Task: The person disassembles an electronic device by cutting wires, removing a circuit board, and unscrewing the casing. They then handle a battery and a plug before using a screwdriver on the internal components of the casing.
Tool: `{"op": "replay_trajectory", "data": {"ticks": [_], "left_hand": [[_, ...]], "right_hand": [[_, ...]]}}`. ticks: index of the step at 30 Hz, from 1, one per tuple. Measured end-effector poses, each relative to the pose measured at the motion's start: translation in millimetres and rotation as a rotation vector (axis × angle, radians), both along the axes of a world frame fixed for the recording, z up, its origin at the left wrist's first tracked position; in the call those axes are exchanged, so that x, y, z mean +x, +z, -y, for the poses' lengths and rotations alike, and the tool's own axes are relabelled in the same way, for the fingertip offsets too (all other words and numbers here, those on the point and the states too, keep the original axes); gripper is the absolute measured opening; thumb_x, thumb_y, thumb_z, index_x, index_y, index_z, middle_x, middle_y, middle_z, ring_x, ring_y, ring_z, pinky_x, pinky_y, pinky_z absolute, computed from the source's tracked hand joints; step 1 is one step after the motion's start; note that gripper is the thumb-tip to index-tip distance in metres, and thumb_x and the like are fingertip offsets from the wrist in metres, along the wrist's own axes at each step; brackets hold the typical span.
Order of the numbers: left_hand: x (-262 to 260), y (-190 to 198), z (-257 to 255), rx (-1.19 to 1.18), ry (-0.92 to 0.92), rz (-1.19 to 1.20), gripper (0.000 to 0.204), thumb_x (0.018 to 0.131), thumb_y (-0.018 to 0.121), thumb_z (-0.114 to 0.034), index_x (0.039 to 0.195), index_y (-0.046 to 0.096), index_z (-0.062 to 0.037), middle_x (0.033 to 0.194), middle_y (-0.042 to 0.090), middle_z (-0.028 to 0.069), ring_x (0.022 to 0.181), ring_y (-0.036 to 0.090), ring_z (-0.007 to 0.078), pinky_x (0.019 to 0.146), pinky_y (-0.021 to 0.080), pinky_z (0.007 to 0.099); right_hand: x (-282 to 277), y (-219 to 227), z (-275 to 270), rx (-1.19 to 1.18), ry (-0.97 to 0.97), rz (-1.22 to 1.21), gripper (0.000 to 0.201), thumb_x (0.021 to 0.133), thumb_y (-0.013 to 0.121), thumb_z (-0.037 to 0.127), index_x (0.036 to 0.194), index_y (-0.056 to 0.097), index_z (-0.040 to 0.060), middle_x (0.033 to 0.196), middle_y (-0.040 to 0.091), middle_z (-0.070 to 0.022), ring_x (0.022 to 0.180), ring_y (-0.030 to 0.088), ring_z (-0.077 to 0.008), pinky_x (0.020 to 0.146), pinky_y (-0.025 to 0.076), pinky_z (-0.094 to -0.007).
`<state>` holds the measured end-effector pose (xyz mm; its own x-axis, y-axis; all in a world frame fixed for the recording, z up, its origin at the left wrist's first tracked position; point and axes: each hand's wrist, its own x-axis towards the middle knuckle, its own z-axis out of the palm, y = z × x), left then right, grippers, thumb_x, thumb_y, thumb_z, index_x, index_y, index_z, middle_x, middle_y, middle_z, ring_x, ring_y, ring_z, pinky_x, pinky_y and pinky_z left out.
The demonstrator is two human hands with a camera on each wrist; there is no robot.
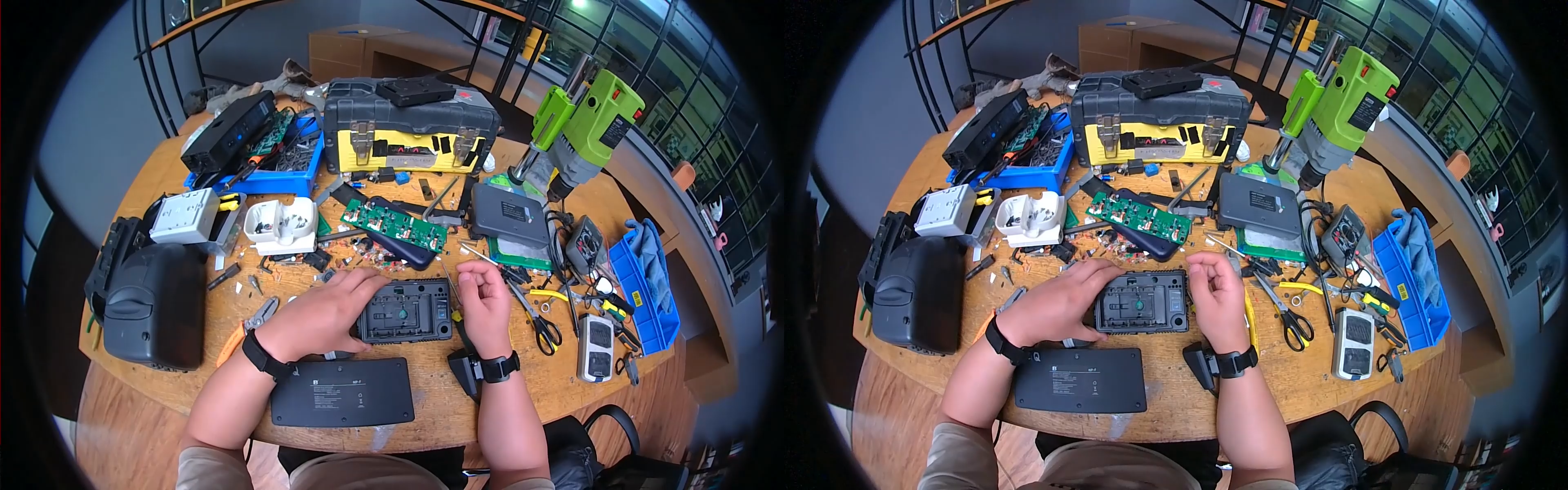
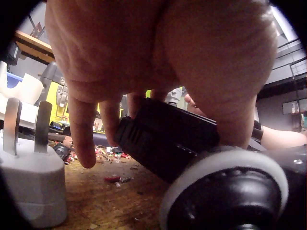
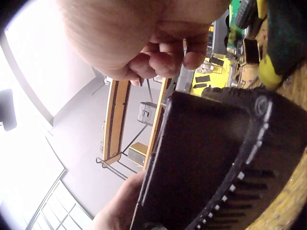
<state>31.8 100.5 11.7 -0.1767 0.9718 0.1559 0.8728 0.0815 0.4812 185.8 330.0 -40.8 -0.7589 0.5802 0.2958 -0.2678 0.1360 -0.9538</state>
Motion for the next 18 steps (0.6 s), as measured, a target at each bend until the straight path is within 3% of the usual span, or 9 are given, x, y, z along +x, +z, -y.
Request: {"op": "replay_trajectory", "data": {"ticks": [18], "left_hand": [[-1.3, -0.2, 0.0, -0.008, -0.001, 0.014, 0.098, 0.068, 0.094, -0.023, 0.148, 0.043, -0.0004, 0.142, 0.051, 0.0204, 0.133, 0.052, 0.0407, 0.112, 0.045, 0.0451]], "right_hand": [[0.4, 1.9, 2.1, 0.041, -0.018, 0.049, 0.011, 0.104, 0.061, 0.002, 0.114, 0.066, 0.0011, 0.09, 0.064, 0.0039, 0.08, 0.055, -0.0022, 0.073, 0.045, -0.0192]]}}
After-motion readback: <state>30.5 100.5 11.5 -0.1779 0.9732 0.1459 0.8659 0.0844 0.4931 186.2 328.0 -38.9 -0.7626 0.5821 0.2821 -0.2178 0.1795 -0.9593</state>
